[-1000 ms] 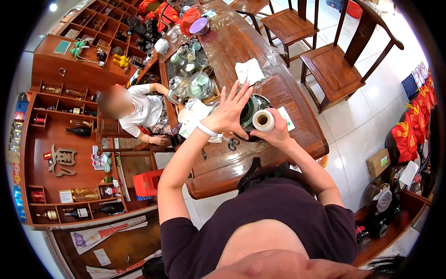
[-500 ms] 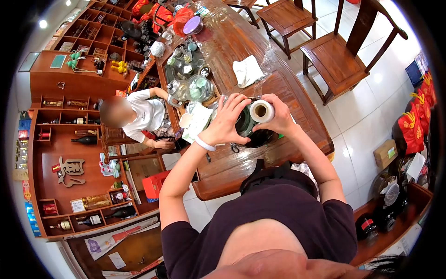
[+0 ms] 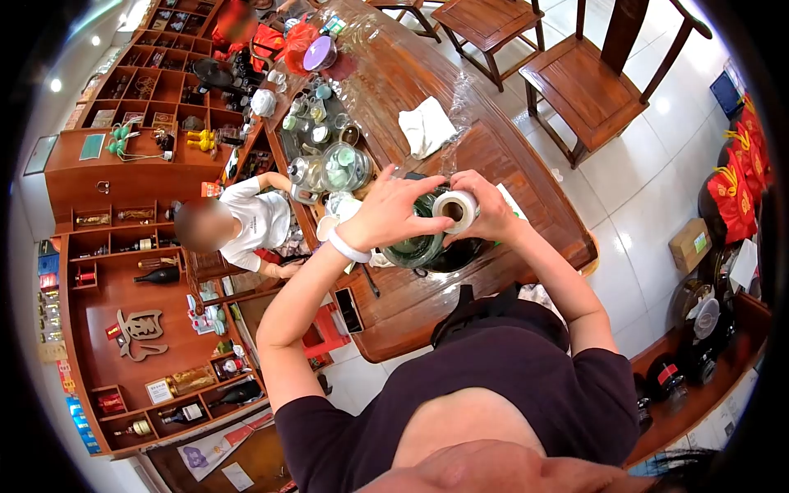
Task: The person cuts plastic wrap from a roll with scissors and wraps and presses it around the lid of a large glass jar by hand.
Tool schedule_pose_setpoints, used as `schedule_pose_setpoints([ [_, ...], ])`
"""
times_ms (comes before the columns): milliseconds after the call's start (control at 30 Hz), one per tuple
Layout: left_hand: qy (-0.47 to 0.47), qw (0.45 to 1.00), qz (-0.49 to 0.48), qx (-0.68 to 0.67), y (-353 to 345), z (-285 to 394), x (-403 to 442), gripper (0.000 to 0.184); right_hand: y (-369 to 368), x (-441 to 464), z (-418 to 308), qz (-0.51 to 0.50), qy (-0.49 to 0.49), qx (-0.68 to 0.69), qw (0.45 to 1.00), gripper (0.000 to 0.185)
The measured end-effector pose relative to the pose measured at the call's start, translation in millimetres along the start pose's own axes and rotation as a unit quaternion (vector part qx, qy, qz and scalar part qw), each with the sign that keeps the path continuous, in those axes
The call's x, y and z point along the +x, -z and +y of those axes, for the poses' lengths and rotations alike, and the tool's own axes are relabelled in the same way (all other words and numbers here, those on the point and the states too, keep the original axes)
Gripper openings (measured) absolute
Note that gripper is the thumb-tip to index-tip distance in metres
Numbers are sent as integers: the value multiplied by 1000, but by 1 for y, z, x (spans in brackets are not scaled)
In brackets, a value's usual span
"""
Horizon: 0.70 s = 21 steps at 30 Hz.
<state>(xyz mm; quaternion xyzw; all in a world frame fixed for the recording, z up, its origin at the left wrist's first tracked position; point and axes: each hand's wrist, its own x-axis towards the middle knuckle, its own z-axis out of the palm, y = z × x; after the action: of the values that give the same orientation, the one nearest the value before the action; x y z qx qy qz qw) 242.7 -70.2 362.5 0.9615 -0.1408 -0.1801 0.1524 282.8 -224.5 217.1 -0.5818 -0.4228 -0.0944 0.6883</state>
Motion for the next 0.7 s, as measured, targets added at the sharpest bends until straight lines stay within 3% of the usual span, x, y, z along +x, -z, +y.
schedule_pose_setpoints([
  [200, -54, 993, -66, -85, -3, 0, 19, 51, -5, -1, 0, 23, 9, -17, 1000, 76],
  [333, -16, 982, -90, -165, 6, 1, 25, 38, -7, -2, 3, 36, 14, -8, 999, 79],
  [400, -49, 993, -36, -105, -7, 9, 30, 28, -8, -4, 2, 34, 8, -21, 999, 81],
  [467, -37, 993, -39, 106, -14, 14, 36, 37, -9, -9, 4, 41, -33, 0, 999, 82],
  [533, -60, 992, -19, 108, -8, 10, 46, 32, -6, -12, 13, 48, -55, 3, 997, 84],
  [600, -141, 985, -7, 99, 3, -5, 57, 26, -6, -11, 16, 61, -79, 2, 995, 86],
  [700, -162, 979, -33, 122, 18, -25, 65, 27, -6, -9, 15, 19, -100, 15, 995, 93],
])
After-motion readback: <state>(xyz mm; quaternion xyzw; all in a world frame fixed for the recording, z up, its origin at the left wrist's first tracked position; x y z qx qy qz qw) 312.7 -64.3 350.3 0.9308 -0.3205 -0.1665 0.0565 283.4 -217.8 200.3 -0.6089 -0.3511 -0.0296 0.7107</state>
